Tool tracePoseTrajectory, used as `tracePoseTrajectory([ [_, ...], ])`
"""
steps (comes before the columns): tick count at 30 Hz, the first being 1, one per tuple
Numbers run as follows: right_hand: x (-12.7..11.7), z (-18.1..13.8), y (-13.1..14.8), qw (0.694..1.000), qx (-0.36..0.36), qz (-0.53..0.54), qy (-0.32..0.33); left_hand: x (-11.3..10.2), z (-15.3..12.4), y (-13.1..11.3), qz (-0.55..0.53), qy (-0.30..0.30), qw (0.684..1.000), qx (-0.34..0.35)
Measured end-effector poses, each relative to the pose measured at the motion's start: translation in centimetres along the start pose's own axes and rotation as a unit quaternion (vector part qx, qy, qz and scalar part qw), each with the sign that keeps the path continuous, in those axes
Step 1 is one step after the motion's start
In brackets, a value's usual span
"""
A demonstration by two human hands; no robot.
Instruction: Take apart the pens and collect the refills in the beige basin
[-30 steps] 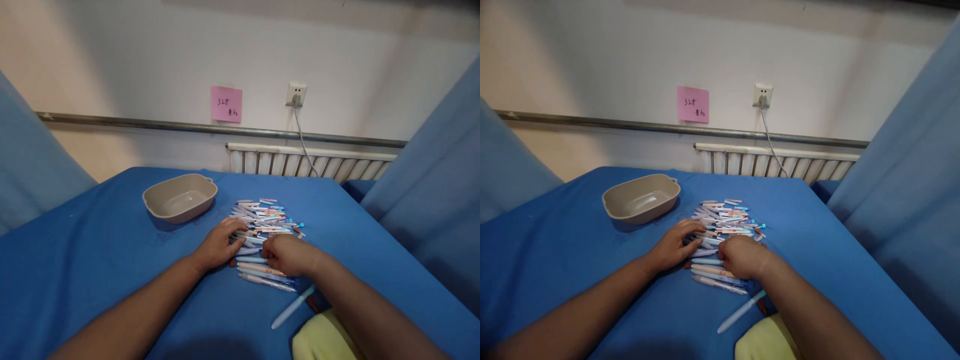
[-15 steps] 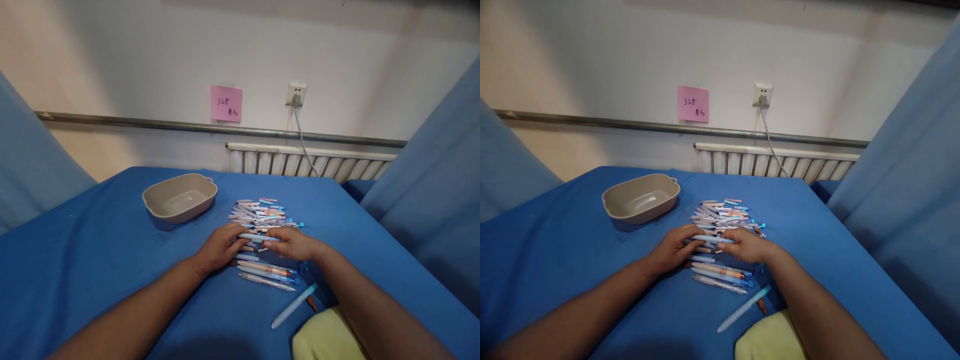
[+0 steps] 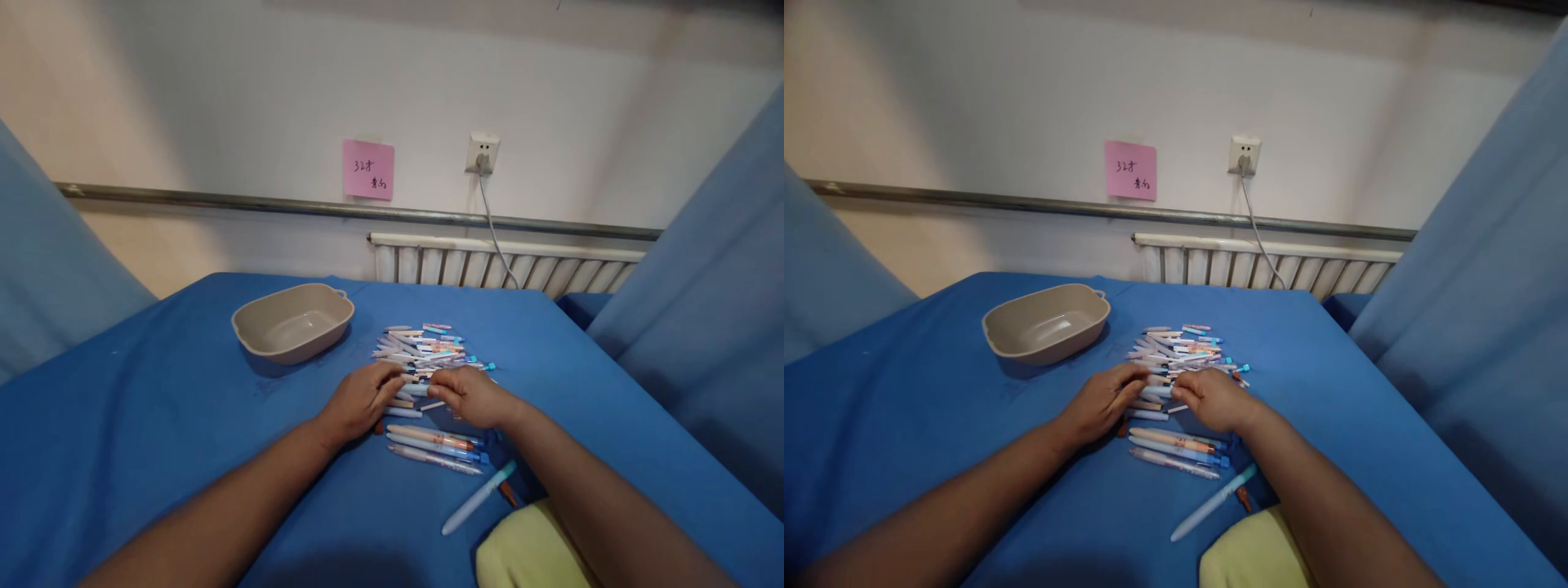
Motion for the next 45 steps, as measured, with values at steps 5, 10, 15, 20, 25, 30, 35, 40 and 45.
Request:
tracePoseTrajectory([
  [5, 0.0, 0.0, 0.0, 1.0, -0.002, -0.026, -0.007, -0.3, -0.2, 0.6, -0.04, -0.035, 0.998, -0.012],
  [10, 0.1, 0.1, 0.1, 0.999, 0.003, -0.036, -0.001, -0.6, -0.2, 0.9, -0.046, -0.049, 0.997, -0.037],
  [15, 0.1, 0.1, 0.1, 0.999, 0.009, -0.054, -0.005, -0.2, -0.1, 0.1, -0.022, -0.012, 1.0, 0.005],
  [20, 0.1, 0.1, 0.8, 0.996, -0.013, -0.092, -0.003, 0.1, 0.0, 1.3, 0.002, 0.009, 0.998, -0.062],
  [25, 0.2, 0.1, 0.4, 0.997, -0.011, -0.075, -0.004, 0.1, -0.1, -0.9, 0.004, 0.013, 0.998, 0.058],
  [30, 0.0, -0.1, -1.0, 0.998, -0.001, -0.068, -0.007, 0.4, 0.0, 1.3, 0.035, 0.042, 0.997, -0.052],
  [35, 0.0, -0.3, -2.1, 0.994, 0.008, -0.107, 0.024, -0.7, 0.2, 2.6, 0.062, -0.002, 0.994, -0.086],
  [40, 0.1, -0.5, -2.4, 0.99, 0.026, -0.126, 0.05, -1.9, 0.0, 2.2, 0.072, -0.066, 0.993, -0.069],
  [45, -0.3, -0.4, -1.3, 0.998, 0.041, -0.043, 0.007, -1.0, -0.1, 0.4, 0.047, -0.029, 0.998, -0.003],
])
Point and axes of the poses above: each hand's wrist, its own z-axis towards the middle knuckle, its own x-axis out of the palm, y = z × x, the point moved 7 cm from there along z, towards the middle knuckle, and after that the axes turned 2 degrees about y, right-handed, at the moved point
